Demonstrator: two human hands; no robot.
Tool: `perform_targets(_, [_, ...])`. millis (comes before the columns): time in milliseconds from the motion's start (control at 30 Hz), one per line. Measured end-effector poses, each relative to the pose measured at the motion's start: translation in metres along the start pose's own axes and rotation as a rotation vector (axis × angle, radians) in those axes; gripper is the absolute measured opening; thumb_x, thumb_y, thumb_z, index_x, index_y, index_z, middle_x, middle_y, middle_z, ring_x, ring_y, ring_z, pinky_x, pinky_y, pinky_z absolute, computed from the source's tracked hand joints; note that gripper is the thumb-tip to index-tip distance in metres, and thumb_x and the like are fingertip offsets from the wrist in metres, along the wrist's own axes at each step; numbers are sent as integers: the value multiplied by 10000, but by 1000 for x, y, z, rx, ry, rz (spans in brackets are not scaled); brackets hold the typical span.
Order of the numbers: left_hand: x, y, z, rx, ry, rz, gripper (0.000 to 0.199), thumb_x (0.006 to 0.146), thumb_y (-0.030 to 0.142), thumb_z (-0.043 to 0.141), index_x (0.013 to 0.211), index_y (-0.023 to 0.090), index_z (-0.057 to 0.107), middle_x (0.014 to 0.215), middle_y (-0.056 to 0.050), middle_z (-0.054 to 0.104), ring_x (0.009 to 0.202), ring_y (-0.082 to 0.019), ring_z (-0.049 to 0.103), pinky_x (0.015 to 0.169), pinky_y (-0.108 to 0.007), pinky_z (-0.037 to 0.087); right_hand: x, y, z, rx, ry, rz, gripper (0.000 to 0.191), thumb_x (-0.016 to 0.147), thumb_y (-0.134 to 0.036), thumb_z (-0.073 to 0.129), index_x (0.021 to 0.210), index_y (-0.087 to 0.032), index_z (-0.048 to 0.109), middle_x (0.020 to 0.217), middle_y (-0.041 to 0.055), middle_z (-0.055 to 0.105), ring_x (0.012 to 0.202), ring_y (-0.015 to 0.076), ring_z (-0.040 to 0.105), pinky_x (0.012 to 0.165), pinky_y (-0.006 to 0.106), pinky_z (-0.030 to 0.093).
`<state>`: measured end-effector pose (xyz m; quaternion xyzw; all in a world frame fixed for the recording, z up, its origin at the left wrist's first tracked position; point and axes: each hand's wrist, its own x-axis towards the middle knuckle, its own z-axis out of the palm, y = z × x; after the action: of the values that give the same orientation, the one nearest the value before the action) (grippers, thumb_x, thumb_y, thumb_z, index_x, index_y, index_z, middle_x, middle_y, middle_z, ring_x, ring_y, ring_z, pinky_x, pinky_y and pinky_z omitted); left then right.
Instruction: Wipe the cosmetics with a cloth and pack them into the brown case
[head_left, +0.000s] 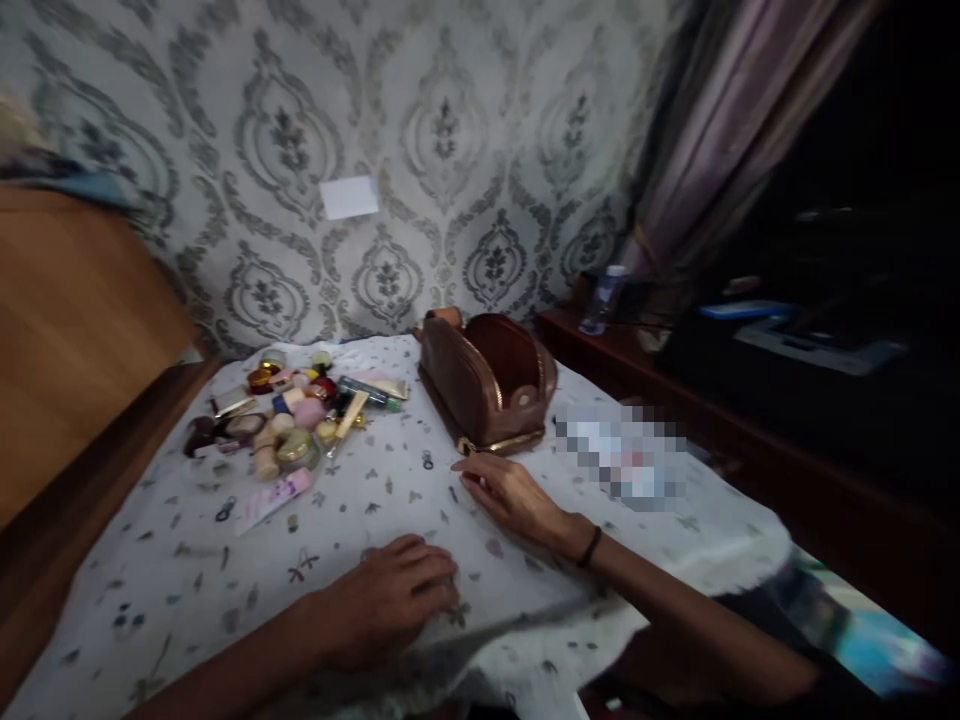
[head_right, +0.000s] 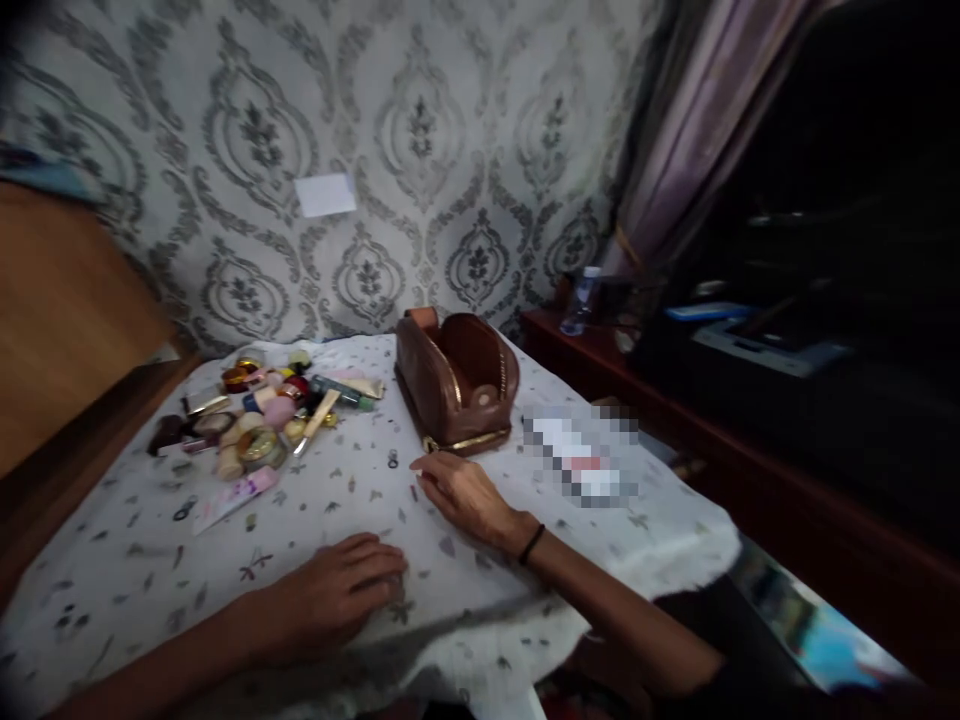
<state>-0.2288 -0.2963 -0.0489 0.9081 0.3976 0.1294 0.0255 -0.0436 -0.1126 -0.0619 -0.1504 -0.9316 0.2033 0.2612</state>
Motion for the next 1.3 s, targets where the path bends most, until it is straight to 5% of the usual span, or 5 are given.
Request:
perform_targets(300, [-40,-47,-26,79,33,-390,192,974,137,412,960,193,595,933,-50,678,920,-191,625,846,-326,504,113,18,77,59,61,176,410,864,-188,549,1273,-184,571,1133,101,639,991,217,626,930,364,497])
perform_targets(433, [-34,-88,-35,285,158,-675,230,971,124,399,1086,162,594,1114,-101,659,1077,-247,575,946,-398,470,158,28,98,-95,138,313,499,839,-171,586,1334,-144,530,1310,154,567,1245,275,505,1090,399,376])
perform_targets(567, [-23,-117,-34,477,119,-899,308,938,82,434,1222,113,550,1165,-157,645,1123,-303,560,968,-478,449,181,38,111,-124,128,375,477,817,-176,625,1287,-115,576,1246,189,601,1150,315,552,988,433,438])
perform_targets(1100, [-35,-120,-39,393,-75,-679,185,950,84,455,1029,179,592,1010,-61,660,1019,-233,585,1079,-471,356,175,74,119,210,230,175,504,802,0,445,1199,-189,691,1279,86,677,1232,224,595,1114,418,413])
perform_targets(1300, [-40,-136,-48,372,124,-721,182,938,109,464,1002,192,613,1079,-72,638,1051,-248,550,975,-423,441,174,70,117,226,236,250,490,782,-22,469,1210,-171,654,1200,105,700,1113,231,652,1017,405,499])
